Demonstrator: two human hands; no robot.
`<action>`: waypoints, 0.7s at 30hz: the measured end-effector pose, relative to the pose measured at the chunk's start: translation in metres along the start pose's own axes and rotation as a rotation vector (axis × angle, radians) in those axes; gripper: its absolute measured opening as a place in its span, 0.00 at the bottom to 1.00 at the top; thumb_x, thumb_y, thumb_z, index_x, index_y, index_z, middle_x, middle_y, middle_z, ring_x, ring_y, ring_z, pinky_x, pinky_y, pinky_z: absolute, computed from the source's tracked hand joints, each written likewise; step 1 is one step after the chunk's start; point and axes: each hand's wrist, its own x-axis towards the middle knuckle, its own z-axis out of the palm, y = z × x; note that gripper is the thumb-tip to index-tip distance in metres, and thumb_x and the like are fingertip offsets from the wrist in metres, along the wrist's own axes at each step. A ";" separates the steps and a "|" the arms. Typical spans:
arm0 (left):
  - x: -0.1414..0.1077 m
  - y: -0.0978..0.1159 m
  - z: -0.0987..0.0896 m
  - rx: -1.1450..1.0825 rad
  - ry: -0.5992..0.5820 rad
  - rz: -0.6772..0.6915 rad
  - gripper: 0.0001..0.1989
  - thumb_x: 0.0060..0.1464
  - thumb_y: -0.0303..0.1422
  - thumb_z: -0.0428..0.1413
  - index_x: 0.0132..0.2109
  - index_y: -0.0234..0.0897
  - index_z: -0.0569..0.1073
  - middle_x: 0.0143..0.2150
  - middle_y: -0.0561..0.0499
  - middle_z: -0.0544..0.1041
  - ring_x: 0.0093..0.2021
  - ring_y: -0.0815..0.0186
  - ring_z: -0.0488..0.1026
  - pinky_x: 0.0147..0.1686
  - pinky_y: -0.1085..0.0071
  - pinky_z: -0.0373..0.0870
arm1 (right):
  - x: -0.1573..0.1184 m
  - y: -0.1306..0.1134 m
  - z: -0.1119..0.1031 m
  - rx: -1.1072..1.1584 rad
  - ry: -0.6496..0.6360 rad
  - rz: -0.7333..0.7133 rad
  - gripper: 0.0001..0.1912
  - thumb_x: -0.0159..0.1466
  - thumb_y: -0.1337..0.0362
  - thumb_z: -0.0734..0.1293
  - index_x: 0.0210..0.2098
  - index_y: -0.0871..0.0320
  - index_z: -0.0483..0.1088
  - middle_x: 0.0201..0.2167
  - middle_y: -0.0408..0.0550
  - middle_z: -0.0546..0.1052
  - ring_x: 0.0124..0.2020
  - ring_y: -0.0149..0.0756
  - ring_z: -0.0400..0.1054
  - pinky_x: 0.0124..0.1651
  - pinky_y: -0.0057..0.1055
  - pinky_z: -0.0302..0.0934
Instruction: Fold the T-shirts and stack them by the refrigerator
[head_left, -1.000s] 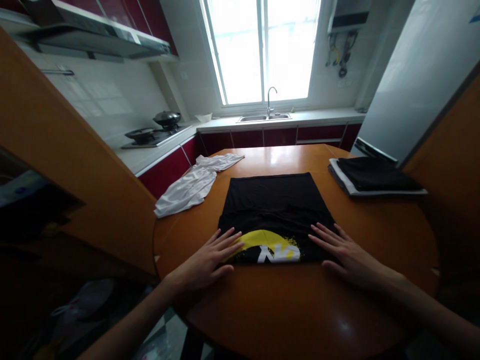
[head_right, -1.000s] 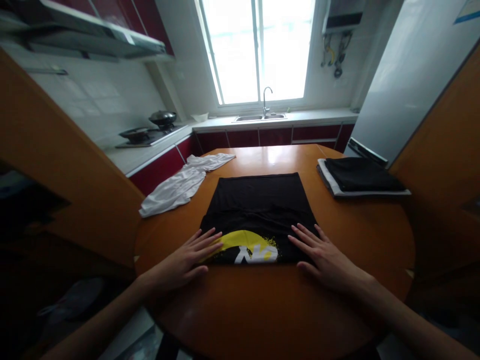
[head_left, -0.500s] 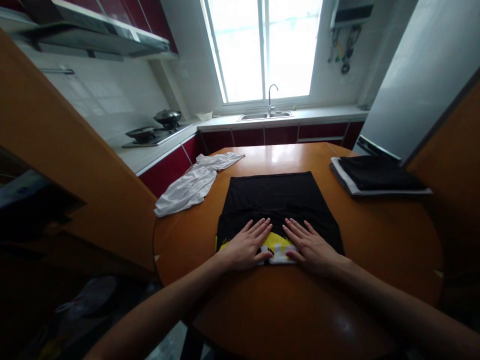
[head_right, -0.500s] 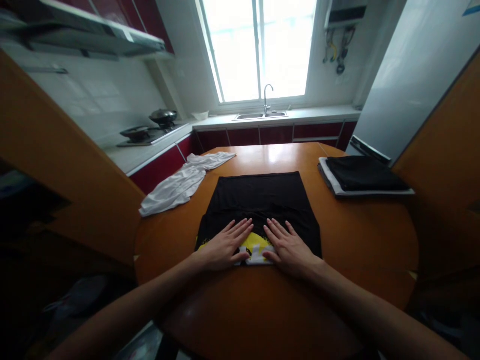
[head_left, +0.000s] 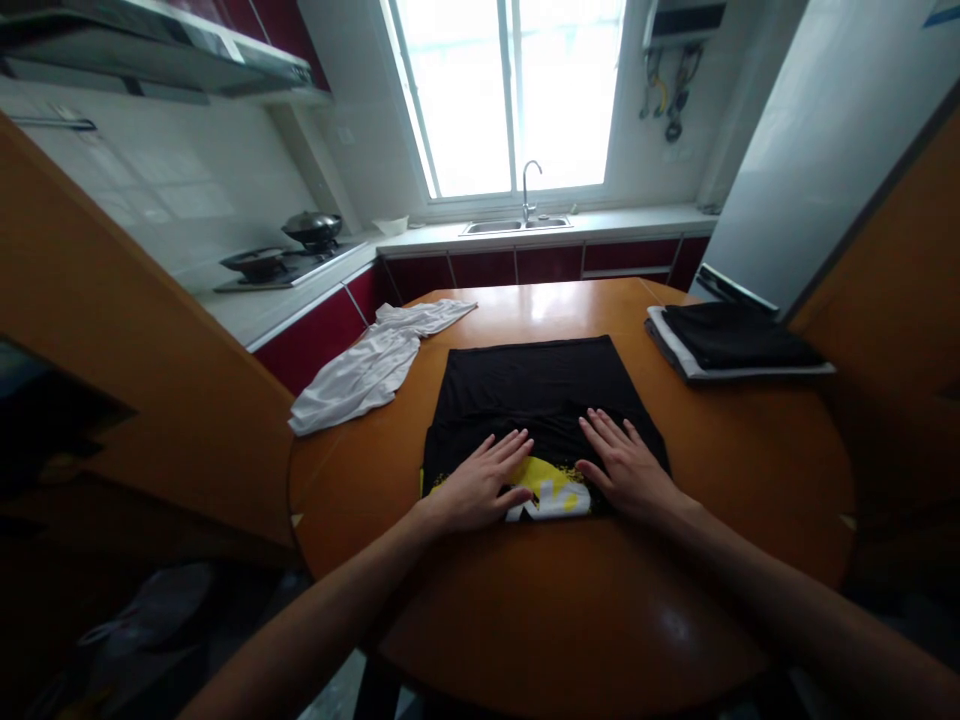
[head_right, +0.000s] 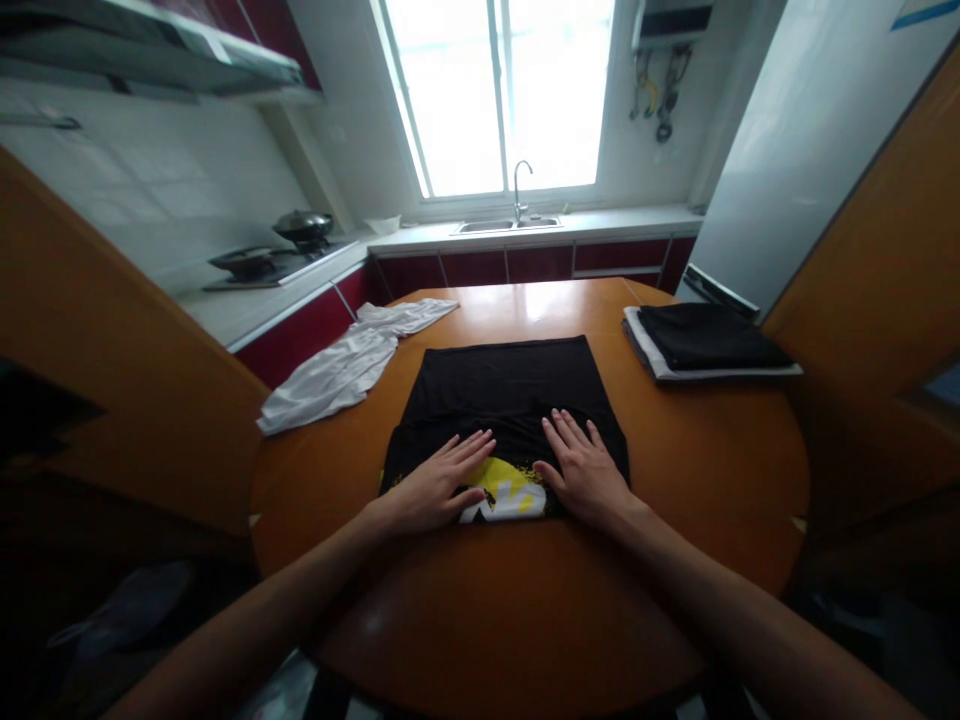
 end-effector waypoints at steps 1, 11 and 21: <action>-0.002 -0.001 -0.006 -0.016 0.021 0.005 0.38 0.68 0.55 0.42 0.75 0.40 0.48 0.76 0.44 0.46 0.75 0.55 0.43 0.71 0.51 0.42 | -0.001 0.001 -0.003 0.009 0.028 0.007 0.33 0.73 0.50 0.54 0.73 0.57 0.51 0.73 0.56 0.52 0.74 0.47 0.42 0.72 0.55 0.40; -0.092 -0.023 -0.029 -0.048 0.142 0.045 0.34 0.67 0.45 0.52 0.74 0.47 0.49 0.74 0.44 0.56 0.74 0.50 0.50 0.69 0.44 0.52 | -0.058 0.040 -0.040 0.232 -0.053 -0.211 0.37 0.71 0.55 0.62 0.74 0.45 0.42 0.74 0.48 0.49 0.74 0.46 0.39 0.72 0.56 0.41; -0.136 -0.042 -0.021 0.034 0.290 0.144 0.19 0.61 0.31 0.61 0.59 0.46 0.74 0.53 0.46 0.77 0.57 0.58 0.72 0.56 0.59 0.74 | -0.084 0.075 -0.031 0.155 0.126 -0.261 0.26 0.67 0.66 0.65 0.64 0.49 0.66 0.62 0.51 0.71 0.62 0.45 0.66 0.62 0.46 0.65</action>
